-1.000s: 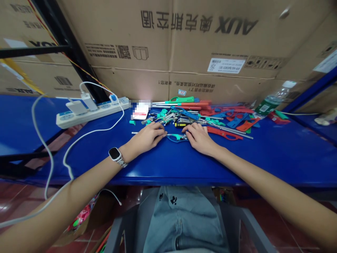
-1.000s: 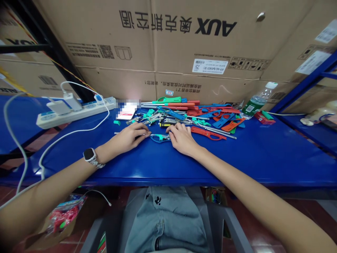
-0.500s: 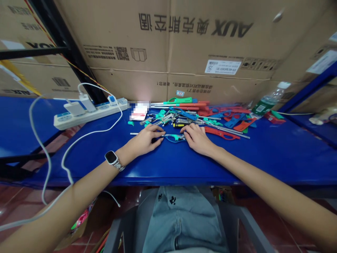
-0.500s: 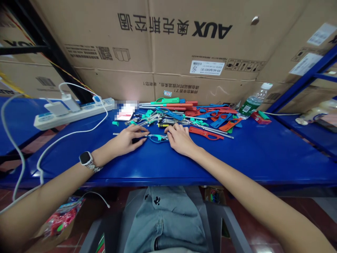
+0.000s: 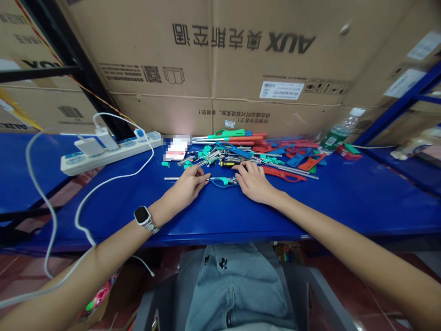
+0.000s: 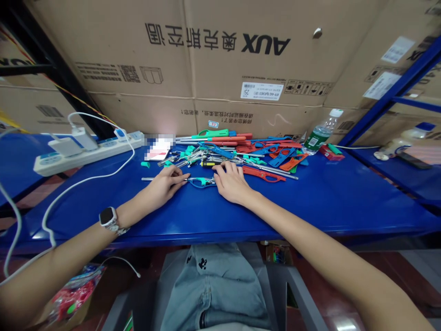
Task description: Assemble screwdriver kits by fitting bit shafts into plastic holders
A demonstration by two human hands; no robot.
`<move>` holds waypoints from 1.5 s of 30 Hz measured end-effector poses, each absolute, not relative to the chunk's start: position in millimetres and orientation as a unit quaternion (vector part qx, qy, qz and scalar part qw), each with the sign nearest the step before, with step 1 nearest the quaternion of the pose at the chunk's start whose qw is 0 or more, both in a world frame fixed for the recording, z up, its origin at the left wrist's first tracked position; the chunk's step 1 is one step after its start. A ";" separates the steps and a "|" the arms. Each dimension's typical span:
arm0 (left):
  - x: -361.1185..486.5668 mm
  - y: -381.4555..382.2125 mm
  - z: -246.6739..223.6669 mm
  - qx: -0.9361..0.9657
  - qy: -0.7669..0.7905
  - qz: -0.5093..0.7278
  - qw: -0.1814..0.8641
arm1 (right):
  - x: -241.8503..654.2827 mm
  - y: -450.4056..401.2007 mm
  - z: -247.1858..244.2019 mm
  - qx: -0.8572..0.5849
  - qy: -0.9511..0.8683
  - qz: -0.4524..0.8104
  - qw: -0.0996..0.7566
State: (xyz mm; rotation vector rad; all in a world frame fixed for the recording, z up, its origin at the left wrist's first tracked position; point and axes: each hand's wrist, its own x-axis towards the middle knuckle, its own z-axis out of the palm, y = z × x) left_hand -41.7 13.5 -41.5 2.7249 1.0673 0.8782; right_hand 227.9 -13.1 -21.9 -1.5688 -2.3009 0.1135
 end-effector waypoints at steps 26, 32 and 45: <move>-35.5 5.8 -18.3 0.915 0.354 0.153 -0.114 | 237.7 -5.5 -15.4 -0.548 -0.793 -0.017 0.268; -27.2 22.3 -21.1 0.915 0.351 0.135 -0.149 | 241.3 5.0 -15.7 -0.551 -0.793 -0.025 0.258; -23.7 15.3 -14.4 0.907 0.361 0.143 -0.162 | 242.9 11.4 -8.5 -0.535 -0.795 0.039 0.284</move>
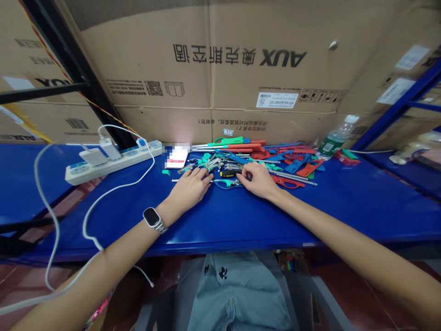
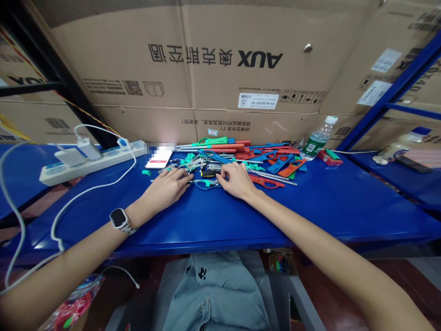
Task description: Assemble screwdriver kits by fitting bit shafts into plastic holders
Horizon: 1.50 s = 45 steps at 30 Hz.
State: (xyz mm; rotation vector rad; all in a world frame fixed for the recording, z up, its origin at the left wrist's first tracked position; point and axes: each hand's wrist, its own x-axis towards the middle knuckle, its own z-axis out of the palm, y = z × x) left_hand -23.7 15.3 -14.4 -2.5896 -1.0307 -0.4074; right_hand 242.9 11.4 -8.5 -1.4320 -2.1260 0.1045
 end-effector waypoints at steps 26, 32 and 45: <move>-18.6 56.9 5.6 -0.795 -0.380 -0.467 -0.067 | 242.7 69.3 22.5 -0.534 -0.798 -0.014 0.280; -6.1 43.0 16.7 -0.760 -0.359 -0.536 -0.078 | 257.0 40.5 29.0 -0.447 -0.776 0.120 0.429; 3.3 30.2 25.7 -0.743 -0.353 -0.477 -0.311 | 240.1 -5.2 17.5 -0.375 -0.822 0.109 0.414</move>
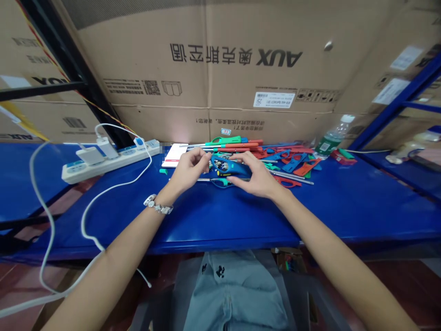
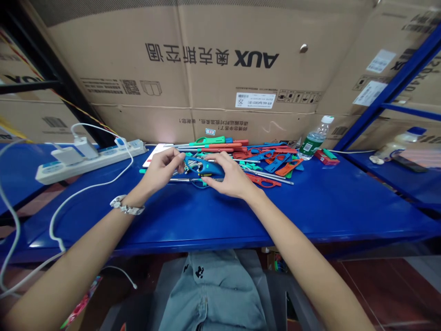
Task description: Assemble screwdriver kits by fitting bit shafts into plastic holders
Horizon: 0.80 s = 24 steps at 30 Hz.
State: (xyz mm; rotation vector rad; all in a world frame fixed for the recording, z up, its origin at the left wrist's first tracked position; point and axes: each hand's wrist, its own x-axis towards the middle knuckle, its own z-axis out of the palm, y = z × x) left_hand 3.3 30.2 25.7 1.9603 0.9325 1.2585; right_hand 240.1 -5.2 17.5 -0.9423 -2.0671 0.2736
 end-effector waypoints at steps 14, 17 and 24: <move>-1.8 34.7 23.5 0.761 0.415 0.377 0.327 | 243.5 0.4 13.0 -0.406 -0.834 0.097 0.360; -4.3 36.1 22.7 0.773 0.426 0.344 0.320 | 247.4 4.7 13.3 -0.404 -0.829 0.149 0.356; -11.2 41.2 18.4 0.798 0.430 0.281 0.315 | 254.4 5.3 9.7 -0.415 -0.812 0.239 0.334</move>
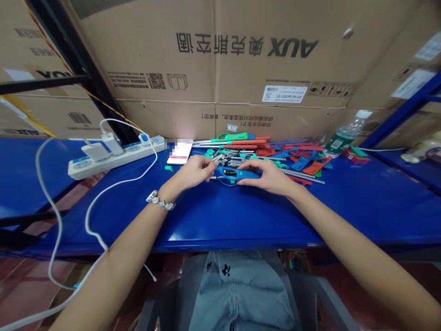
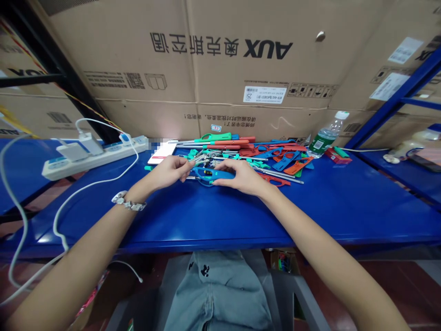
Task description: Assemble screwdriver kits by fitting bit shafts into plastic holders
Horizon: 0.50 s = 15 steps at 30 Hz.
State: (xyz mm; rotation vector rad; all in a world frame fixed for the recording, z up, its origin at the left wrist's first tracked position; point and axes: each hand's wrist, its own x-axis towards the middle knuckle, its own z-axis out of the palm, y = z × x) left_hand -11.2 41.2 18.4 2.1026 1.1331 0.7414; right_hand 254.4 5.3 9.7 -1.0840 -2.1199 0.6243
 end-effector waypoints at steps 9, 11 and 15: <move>-19.4 44.3 19.6 0.802 0.446 0.325 0.229 | 255.1 9.5 15.7 -0.382 -0.862 0.158 0.291; -23.8 46.8 21.6 0.796 0.450 0.362 0.182 | 255.2 13.3 15.9 -0.381 -0.871 0.153 0.271; -28.0 51.5 21.2 0.802 0.441 0.372 0.154 | 255.2 17.9 12.2 -0.383 -0.882 0.137 0.236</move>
